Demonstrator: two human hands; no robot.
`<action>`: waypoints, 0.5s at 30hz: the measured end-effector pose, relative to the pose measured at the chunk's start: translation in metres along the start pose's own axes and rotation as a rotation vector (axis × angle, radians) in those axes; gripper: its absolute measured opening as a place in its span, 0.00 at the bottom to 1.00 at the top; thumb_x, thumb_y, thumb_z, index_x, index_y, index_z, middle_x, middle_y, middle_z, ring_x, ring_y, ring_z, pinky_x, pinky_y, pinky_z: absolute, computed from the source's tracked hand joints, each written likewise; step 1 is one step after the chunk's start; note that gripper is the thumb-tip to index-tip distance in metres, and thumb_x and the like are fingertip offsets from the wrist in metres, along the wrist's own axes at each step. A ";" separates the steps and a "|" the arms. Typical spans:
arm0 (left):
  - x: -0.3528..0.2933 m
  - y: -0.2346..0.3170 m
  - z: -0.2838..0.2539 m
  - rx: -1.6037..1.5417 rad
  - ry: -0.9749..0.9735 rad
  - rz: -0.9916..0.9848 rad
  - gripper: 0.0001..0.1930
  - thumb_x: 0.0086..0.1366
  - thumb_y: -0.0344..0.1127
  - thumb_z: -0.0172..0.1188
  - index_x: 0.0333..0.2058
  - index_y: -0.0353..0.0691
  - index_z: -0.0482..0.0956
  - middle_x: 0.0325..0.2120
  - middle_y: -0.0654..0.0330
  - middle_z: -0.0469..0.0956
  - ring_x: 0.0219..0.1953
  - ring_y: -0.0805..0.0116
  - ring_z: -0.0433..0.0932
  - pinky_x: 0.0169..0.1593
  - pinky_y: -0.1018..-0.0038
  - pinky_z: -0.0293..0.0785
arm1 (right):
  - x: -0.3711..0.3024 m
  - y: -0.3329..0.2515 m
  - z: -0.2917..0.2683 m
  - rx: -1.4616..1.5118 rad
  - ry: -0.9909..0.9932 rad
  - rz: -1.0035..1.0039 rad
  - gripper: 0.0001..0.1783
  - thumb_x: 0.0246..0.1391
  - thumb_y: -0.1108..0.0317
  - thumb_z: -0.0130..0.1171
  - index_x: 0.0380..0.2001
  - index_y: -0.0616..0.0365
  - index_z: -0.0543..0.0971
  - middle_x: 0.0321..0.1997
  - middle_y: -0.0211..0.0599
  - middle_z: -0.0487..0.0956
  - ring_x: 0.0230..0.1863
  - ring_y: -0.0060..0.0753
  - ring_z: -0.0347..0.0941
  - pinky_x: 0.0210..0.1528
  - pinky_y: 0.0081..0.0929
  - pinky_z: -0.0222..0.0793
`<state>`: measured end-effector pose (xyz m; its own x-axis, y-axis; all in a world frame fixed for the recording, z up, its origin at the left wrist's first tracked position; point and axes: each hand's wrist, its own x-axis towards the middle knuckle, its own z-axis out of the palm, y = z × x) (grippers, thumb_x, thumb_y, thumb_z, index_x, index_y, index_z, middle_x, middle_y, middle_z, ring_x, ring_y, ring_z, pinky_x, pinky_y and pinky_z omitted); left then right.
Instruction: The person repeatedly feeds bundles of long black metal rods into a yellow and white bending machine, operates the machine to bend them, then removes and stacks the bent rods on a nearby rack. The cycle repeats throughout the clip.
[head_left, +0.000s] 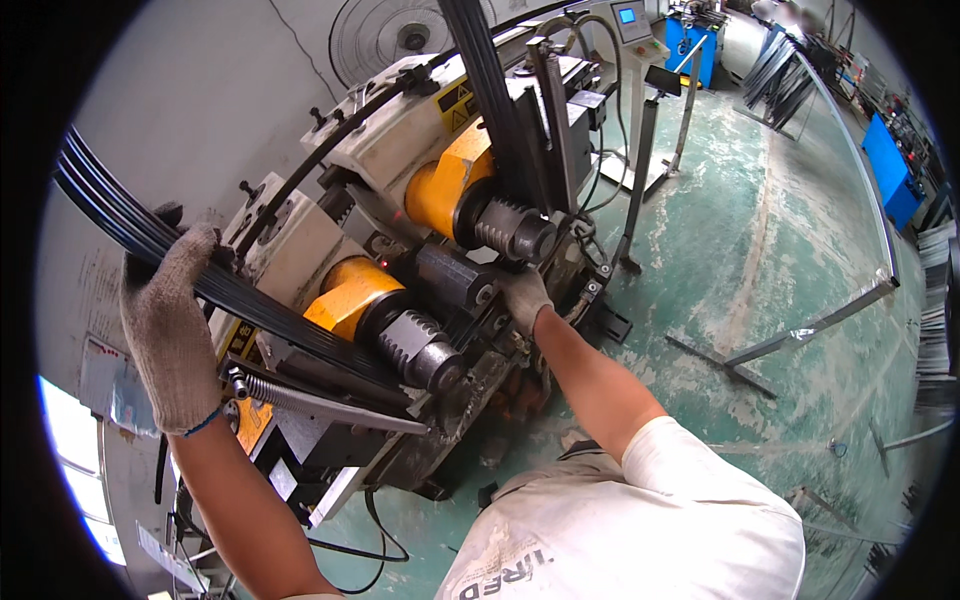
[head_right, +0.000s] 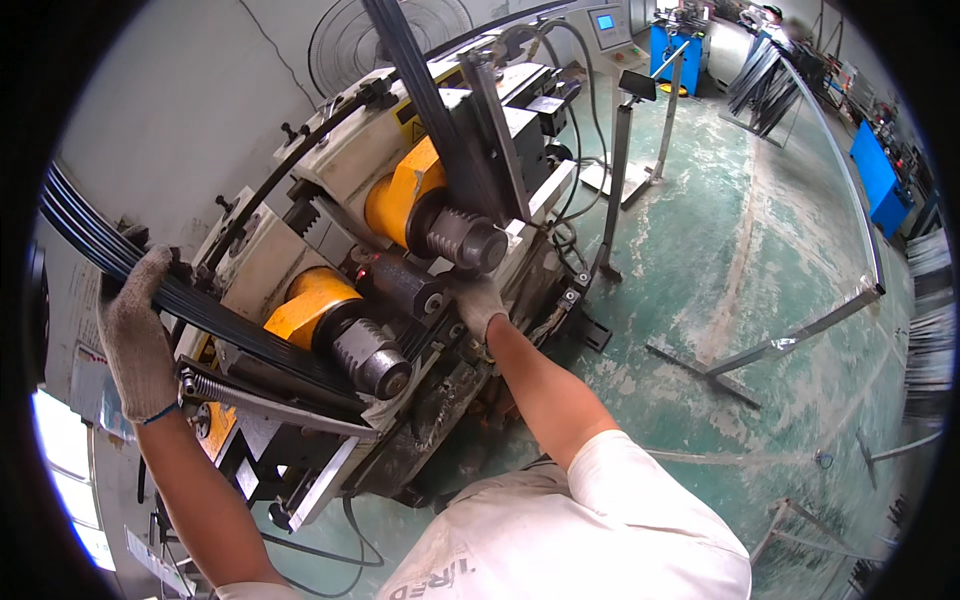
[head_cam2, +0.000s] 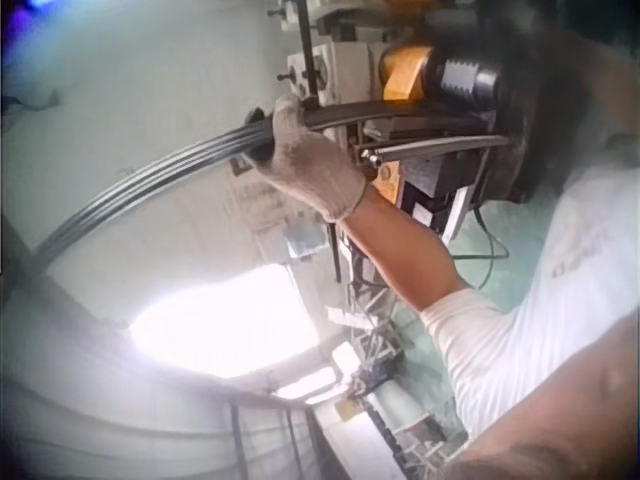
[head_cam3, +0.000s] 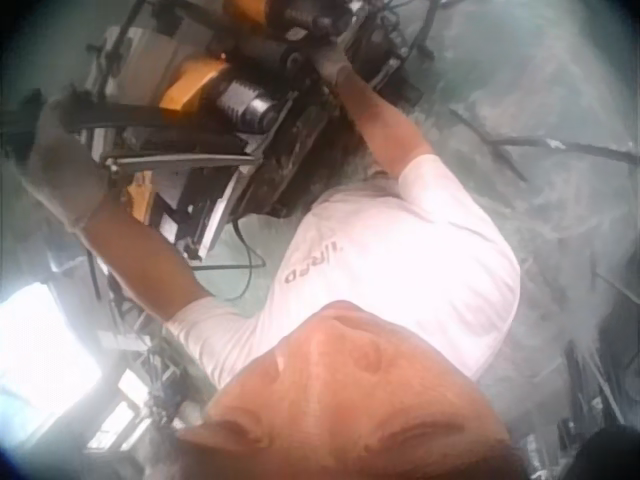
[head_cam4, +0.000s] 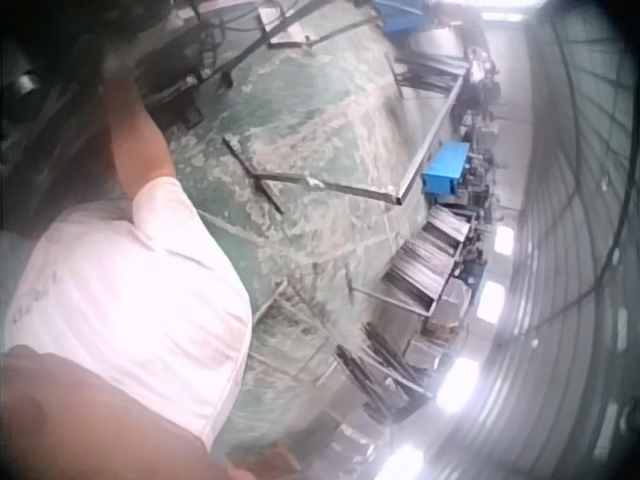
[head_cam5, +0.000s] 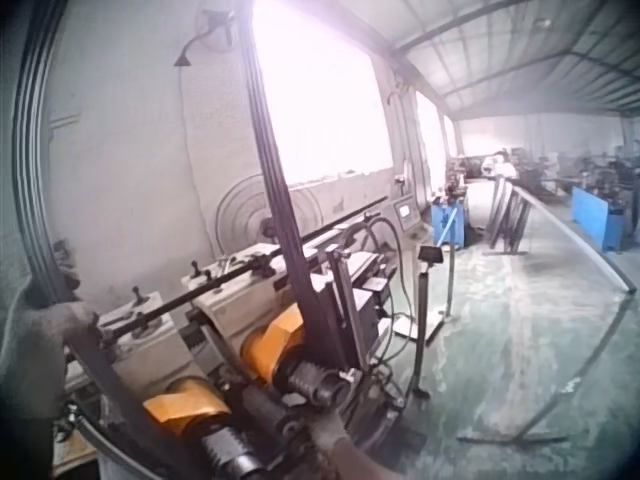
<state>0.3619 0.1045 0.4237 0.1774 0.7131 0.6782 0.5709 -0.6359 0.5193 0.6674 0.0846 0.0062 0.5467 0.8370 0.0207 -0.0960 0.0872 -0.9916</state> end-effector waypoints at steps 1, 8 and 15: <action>0.001 -0.010 -0.002 0.054 -0.030 0.044 0.19 0.76 0.44 0.71 0.55 0.35 0.89 0.44 0.53 0.91 0.47 0.61 0.92 0.59 0.66 0.86 | 0.000 0.003 -0.003 -0.018 0.027 -0.008 0.17 0.69 0.65 0.60 0.56 0.54 0.89 0.56 0.46 0.88 0.60 0.53 0.83 0.63 0.43 0.75; -0.006 -0.031 -0.024 0.264 -0.168 0.261 0.18 0.81 0.46 0.64 0.50 0.35 0.92 0.45 0.55 0.93 0.47 0.65 0.92 0.60 0.65 0.85 | 0.015 0.043 -0.008 -0.342 0.020 -0.366 0.22 0.62 0.75 0.59 0.58 0.49 0.87 0.58 0.46 0.87 0.61 0.53 0.83 0.65 0.44 0.79; -0.007 -0.019 -0.019 0.226 -0.222 0.169 0.25 0.78 0.54 0.67 0.52 0.34 0.92 0.42 0.54 0.92 0.48 0.61 0.92 0.61 0.63 0.85 | 0.009 0.016 -0.013 -0.253 -0.038 -0.224 0.21 0.65 0.74 0.57 0.58 0.53 0.87 0.55 0.45 0.88 0.61 0.49 0.83 0.65 0.41 0.76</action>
<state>0.3342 0.1060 0.4193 0.4403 0.6656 0.6026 0.6767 -0.6871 0.2644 0.6814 0.0863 -0.0114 0.4988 0.8323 0.2417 0.2353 0.1383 -0.9620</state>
